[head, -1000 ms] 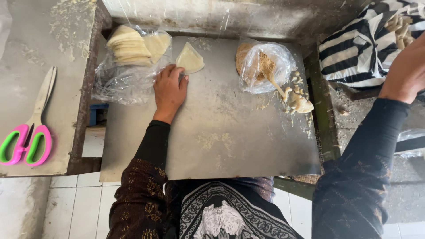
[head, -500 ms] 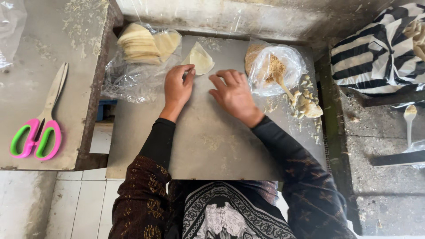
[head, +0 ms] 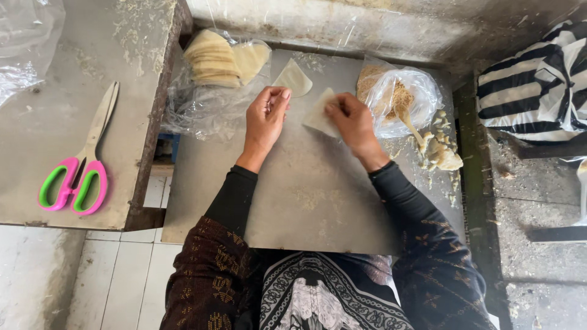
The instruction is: The person folds small triangular pastry wrappers around a brown filling using a spoon.
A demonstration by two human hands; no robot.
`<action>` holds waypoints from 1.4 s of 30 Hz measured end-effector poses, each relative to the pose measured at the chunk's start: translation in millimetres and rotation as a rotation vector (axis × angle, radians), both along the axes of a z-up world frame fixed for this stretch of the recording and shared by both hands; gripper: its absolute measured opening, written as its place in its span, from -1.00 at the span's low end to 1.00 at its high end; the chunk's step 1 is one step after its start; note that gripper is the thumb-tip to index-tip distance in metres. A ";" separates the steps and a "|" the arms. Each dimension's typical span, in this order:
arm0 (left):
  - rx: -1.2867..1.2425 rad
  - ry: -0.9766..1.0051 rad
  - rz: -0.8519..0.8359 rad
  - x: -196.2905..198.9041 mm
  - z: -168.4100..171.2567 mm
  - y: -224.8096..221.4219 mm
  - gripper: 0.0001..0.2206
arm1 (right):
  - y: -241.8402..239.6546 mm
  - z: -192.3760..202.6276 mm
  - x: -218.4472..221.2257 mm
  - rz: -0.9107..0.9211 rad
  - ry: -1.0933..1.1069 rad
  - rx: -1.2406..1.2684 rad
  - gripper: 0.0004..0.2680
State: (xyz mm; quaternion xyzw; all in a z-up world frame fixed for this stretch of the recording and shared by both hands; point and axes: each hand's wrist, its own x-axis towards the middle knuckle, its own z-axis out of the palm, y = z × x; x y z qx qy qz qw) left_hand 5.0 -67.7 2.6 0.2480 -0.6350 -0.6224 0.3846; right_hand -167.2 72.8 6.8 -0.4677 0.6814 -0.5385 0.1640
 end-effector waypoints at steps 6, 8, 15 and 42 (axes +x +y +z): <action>0.250 -0.188 -0.302 -2.0 -6.4 12.0 -0.74 | 42.4 34.2 -8.4 -0.184 0.589 -0.133 -0.92; 0.339 -0.228 -0.405 -5.9 -7.7 25.4 -0.72 | 51.1 34.1 1.1 -0.157 0.789 -0.108 -0.93; 0.221 -0.373 -0.395 -4.4 1.8 55.2 -0.67 | 78.1 21.1 43.2 0.054 0.992 0.002 -0.81; -0.108 -0.450 -0.373 1.4 3.5 48.5 -0.80 | 137.7 7.3 -88.8 -0.473 0.704 0.525 -0.80</action>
